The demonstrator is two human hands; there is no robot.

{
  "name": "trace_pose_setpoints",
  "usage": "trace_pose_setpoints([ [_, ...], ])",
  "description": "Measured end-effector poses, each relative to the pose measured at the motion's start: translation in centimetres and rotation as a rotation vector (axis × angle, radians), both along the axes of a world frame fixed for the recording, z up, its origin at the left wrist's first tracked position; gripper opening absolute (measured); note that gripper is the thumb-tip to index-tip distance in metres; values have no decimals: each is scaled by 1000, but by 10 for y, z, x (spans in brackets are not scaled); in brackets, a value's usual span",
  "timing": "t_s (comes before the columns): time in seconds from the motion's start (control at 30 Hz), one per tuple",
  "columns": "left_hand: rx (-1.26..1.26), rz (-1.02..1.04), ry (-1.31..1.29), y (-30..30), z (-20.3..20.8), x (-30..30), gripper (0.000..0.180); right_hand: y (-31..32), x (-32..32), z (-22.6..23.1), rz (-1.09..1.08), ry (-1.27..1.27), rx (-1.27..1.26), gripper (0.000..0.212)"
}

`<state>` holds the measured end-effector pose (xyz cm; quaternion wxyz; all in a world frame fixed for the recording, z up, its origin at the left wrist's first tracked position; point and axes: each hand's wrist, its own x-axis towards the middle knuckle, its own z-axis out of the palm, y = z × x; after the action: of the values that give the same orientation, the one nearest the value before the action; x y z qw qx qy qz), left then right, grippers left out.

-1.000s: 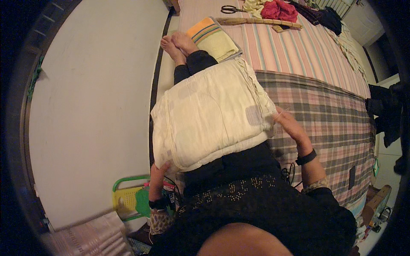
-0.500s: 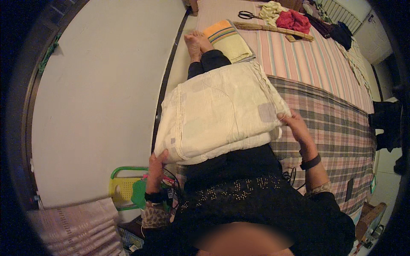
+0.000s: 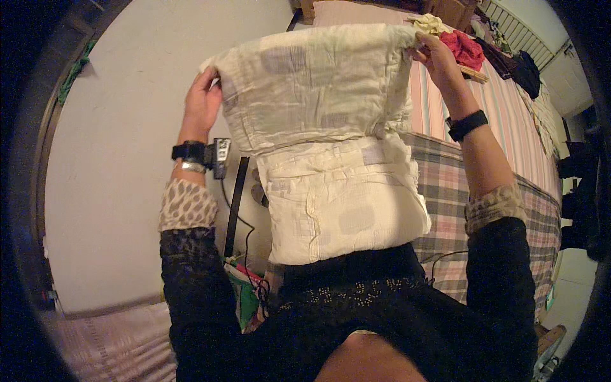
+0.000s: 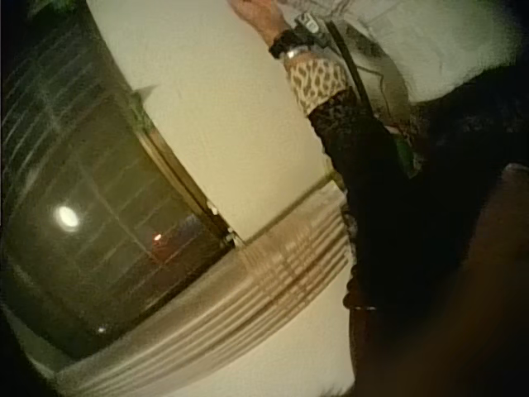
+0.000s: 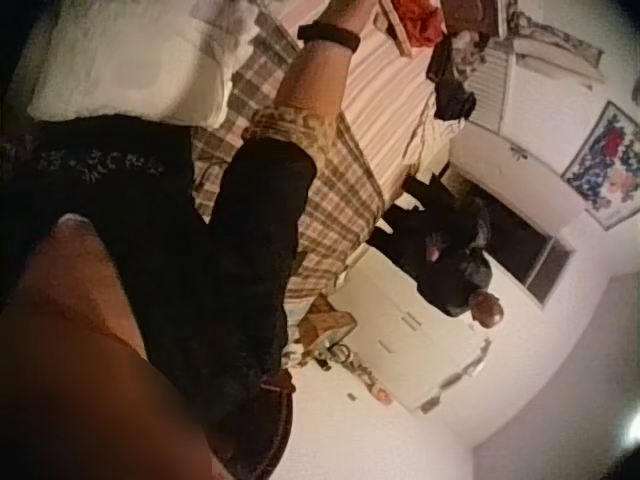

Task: The person folds a white cloth diaper on their lap, then folds a red crocheted cloth. They place the folded red cloth on the bed and continue folding the white diaper, stacking it with other folded items.

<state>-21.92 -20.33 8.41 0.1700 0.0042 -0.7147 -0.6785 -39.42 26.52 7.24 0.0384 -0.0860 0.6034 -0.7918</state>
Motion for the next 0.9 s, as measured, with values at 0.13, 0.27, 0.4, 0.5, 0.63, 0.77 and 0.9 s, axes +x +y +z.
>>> trace_pose_setpoints([
  [0.13, 100, 233, -251, 30, -66, -6, 61, 2, -1, -63, -33, 74, 173, 57],
  [0.27, -355, -115, -490, 64, -140, 49, 75, 3, 78, -121, 250, 52, 575, 54],
  [0.4, -563, -215, -500, 100, -189, 117, 73, 8, 163, -148, 443, -103, 749, 61],
  [0.5, -473, -82, -476, 102, -198, 138, 73, 11, 175, -153, 461, -180, 688, 65],
  [0.63, -5, 56, -561, 97, -191, 156, 70, 20, 175, -147, 387, -215, 608, 72],
  [0.77, 201, -89, -725, 99, -166, 191, 61, 40, 206, -135, 464, -20, 711, 77],
  [0.9, 269, -185, -636, 116, -140, 230, 54, 43, 231, -147, 340, -17, 750, 82],
])
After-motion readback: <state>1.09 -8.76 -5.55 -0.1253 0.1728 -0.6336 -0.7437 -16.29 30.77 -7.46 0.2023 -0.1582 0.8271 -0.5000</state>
